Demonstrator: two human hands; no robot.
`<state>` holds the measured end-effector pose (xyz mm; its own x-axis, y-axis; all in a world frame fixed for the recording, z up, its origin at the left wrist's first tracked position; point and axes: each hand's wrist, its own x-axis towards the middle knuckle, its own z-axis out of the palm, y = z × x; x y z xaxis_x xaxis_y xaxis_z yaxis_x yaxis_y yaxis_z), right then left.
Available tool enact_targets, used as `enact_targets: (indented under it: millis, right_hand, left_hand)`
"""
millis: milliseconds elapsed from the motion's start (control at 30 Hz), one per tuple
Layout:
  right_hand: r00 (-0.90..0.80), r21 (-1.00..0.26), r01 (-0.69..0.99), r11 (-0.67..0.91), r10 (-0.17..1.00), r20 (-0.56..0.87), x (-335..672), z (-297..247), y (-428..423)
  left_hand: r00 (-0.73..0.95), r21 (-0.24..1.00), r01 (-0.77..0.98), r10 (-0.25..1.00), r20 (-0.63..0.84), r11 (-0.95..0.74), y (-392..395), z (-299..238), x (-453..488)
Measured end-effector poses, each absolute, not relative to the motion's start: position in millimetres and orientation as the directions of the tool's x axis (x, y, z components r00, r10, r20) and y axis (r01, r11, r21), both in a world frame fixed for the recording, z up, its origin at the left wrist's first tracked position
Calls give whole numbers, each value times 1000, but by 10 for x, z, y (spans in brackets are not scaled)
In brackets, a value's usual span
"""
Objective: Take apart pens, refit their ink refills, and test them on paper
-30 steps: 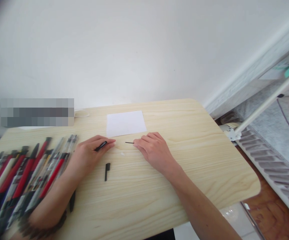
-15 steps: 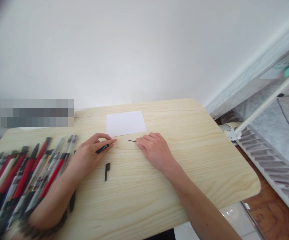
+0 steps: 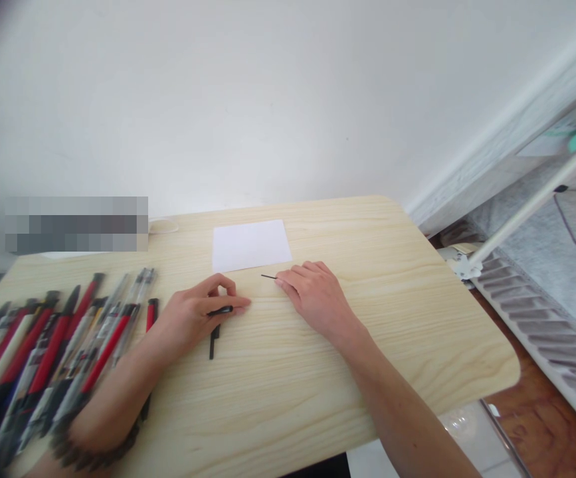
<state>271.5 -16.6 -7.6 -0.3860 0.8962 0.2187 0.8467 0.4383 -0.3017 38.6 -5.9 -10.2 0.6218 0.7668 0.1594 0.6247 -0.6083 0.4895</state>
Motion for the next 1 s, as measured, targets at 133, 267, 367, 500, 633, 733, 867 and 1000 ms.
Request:
enact_targets:
  millis: [133, 267, 367, 500, 633, 733, 867, 1000]
  right_hand:
    - [-430, -327, 807, 492, 869, 245, 2722, -82, -165]
    - [-474, -338, 769, 542, 839, 268, 2720, -87, -167]
    - [-506, -337, 742, 579, 814, 285, 2698, -87, -171]
    - [-530, -330, 724, 606, 794, 298, 2674, -88, -176]
    - [-536, -327, 720, 612, 790, 298, 2673, -85, -177]
    - [-542, -331, 714, 617, 786, 296, 2671, -81, -179]
    - [-546, -329, 713, 619, 785, 293, 2666, -80, -181]
    - [-538, -324, 721, 612, 790, 294, 2667, -85, -181]
  left_hand:
    - [546, 592, 592, 812, 205, -547, -46, -104, 384]
    - [420, 680, 564, 872, 252, -469, -35, -91, 376]
    - [392, 691, 577, 890, 235, -436, -41, -71, 380]
    - [390, 678, 597, 894, 222, -429, -48, -61, 389]
    - [386, 664, 613, 896, 221, -428, -49, -57, 399]
    - [380, 666, 617, 900, 214, -419, -52, -48, 405]
    - [379, 671, 617, 902, 206, -412, -55, -35, 406]
    - [388, 677, 613, 901, 193, -408, -57, -27, 402]
